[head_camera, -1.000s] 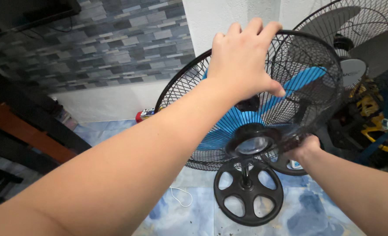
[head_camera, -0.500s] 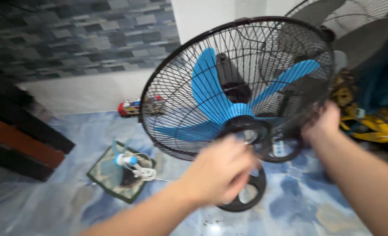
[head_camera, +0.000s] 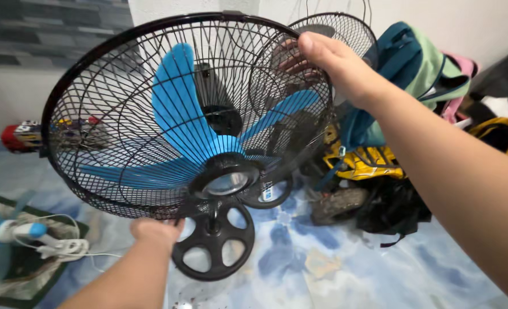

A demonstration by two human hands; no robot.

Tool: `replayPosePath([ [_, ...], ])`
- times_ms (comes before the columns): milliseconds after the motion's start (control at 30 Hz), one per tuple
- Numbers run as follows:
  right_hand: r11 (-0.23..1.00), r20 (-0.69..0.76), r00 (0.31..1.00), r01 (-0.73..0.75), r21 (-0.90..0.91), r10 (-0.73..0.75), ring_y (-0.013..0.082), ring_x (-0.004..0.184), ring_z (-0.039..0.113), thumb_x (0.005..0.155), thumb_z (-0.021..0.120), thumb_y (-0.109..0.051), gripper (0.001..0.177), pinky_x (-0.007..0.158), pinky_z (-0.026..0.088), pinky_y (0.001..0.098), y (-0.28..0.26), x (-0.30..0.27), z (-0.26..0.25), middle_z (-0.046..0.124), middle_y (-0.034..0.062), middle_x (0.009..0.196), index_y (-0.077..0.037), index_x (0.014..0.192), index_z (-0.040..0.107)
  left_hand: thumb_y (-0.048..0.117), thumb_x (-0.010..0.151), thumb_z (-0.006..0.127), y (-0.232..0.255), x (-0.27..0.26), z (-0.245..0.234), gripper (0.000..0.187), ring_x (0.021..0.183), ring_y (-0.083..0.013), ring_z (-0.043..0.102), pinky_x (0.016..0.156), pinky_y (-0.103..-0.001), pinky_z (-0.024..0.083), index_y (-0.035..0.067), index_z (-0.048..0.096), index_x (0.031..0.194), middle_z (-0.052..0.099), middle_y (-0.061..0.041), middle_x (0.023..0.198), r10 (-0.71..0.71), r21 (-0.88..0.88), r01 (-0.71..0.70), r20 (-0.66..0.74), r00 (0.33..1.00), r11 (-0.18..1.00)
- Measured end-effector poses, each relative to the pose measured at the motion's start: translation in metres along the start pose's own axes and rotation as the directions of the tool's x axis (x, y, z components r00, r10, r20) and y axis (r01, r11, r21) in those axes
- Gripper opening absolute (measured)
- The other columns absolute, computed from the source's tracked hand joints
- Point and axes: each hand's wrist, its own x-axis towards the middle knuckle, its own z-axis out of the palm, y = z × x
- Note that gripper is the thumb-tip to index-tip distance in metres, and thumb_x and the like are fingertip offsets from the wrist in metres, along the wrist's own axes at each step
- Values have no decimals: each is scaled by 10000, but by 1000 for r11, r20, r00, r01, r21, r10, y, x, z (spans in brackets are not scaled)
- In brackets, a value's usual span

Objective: The person holds the front grille of a fan and attempts to secure it to the motor housing by hand, then manipulates the fan blade center cap.

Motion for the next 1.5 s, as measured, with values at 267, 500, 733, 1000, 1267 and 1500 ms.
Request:
replayPosePath([
  [267,996,-68,995,77,47,-74,151,1086,659,1078,505,-540,503,1001,518,327,16,11,4,696,51,1131,-61,1194,606,433,1002,282,18,-66,21,540,1398,-303,476,1191,-633,288,155,478,1421,517,-39,1450,4,124,4,-57,998,992],
  [500,994,-106,993,56,90,-46,140,1023,665,1070,510,-484,451,959,534,326,8,15,10,694,49,1085,-56,1170,610,410,999,264,22,-28,1,465,1281,-189,555,1218,-604,199,219,513,1341,575,41,1364,63,339,-15,-131,989,941],
  [733,989,-217,976,22,146,10,178,930,727,1016,532,-491,457,873,585,345,10,16,21,738,79,1001,-57,1106,646,315,1020,310,14,38,-28,412,1127,-220,634,1236,-536,344,152,648,1190,691,-23,1208,181,234,-215,158,971,948],
  [1000,985,-203,977,97,141,-67,181,970,704,1056,550,-482,462,905,571,338,21,13,16,721,88,1056,-38,1150,637,440,1056,237,36,-74,15,496,1251,-236,562,1208,-700,57,113,571,1224,634,-26,1310,-71,372,51,39,997,927],
  [1267,982,-230,971,103,158,-65,172,973,722,1068,517,-502,498,926,584,333,24,10,14,725,84,1055,-27,1161,635,416,1036,468,47,-4,-13,306,1179,-224,592,1098,-447,439,154,603,1117,644,6,1200,-145,360,111,68,987,926],
  [1500,987,-234,968,120,108,-92,173,961,706,1085,508,-501,518,922,564,327,24,8,16,731,92,1040,-9,1125,662,280,1010,603,65,95,-45,205,1116,-225,630,981,-409,546,110,651,1114,642,-51,1126,-255,345,236,10,967,908],
])
